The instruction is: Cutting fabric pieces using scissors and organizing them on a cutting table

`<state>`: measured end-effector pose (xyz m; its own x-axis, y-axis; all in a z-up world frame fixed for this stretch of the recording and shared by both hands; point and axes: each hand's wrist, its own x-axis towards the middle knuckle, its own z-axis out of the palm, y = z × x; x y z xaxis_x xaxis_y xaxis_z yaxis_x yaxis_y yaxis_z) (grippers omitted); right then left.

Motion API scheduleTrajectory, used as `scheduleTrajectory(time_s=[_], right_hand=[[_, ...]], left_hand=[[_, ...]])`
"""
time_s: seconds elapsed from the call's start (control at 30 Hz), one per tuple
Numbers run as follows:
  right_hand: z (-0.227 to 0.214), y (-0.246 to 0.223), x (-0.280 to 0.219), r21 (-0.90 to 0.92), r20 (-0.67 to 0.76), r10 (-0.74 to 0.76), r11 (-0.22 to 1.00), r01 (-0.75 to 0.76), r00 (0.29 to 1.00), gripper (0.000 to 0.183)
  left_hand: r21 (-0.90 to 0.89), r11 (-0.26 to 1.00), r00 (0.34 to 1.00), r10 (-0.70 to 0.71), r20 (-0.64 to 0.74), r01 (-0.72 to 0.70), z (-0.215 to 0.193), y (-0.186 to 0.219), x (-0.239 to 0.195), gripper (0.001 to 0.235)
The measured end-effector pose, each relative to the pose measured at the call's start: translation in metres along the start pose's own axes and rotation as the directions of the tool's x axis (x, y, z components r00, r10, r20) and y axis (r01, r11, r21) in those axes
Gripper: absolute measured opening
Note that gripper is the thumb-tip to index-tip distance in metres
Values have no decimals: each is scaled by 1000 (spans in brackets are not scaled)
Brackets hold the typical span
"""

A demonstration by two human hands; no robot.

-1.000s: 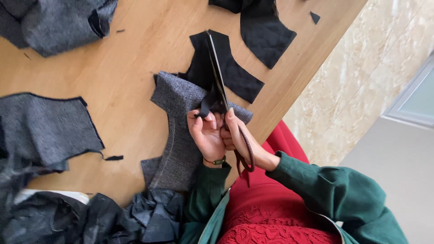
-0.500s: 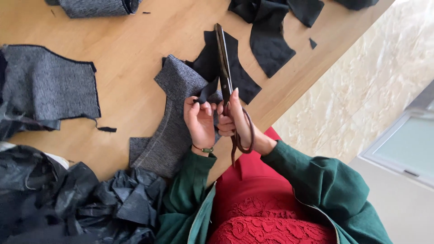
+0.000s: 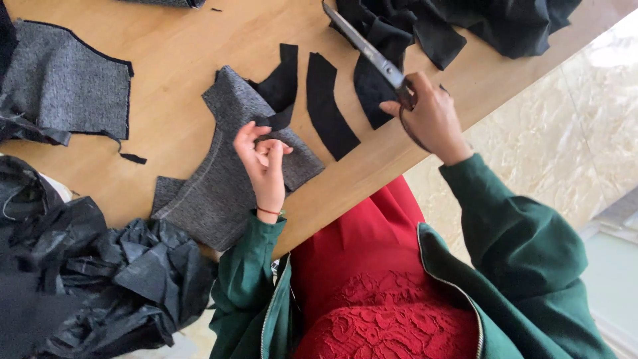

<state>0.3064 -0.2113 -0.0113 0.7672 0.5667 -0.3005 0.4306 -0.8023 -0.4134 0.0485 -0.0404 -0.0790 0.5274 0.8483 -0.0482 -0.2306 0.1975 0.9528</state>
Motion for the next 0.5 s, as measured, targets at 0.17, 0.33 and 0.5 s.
scheduleTrajectory(time_s=[0.17,0.33,0.5], right_hand=[[-28,43,8,106,34,-135,986,131,990,64],[-32,92,-8,110,280,-117,990,90,953,65],[-72,84,34,-79,333,-94,989,127,938,45]], left_hand=[[736,416,820,468,329,-533,43,24,-4,34],[803,-74,806,-39,591,-592,65,0,-13,67],[919,-112,923,36,384,-378,124,-12,-43,72]])
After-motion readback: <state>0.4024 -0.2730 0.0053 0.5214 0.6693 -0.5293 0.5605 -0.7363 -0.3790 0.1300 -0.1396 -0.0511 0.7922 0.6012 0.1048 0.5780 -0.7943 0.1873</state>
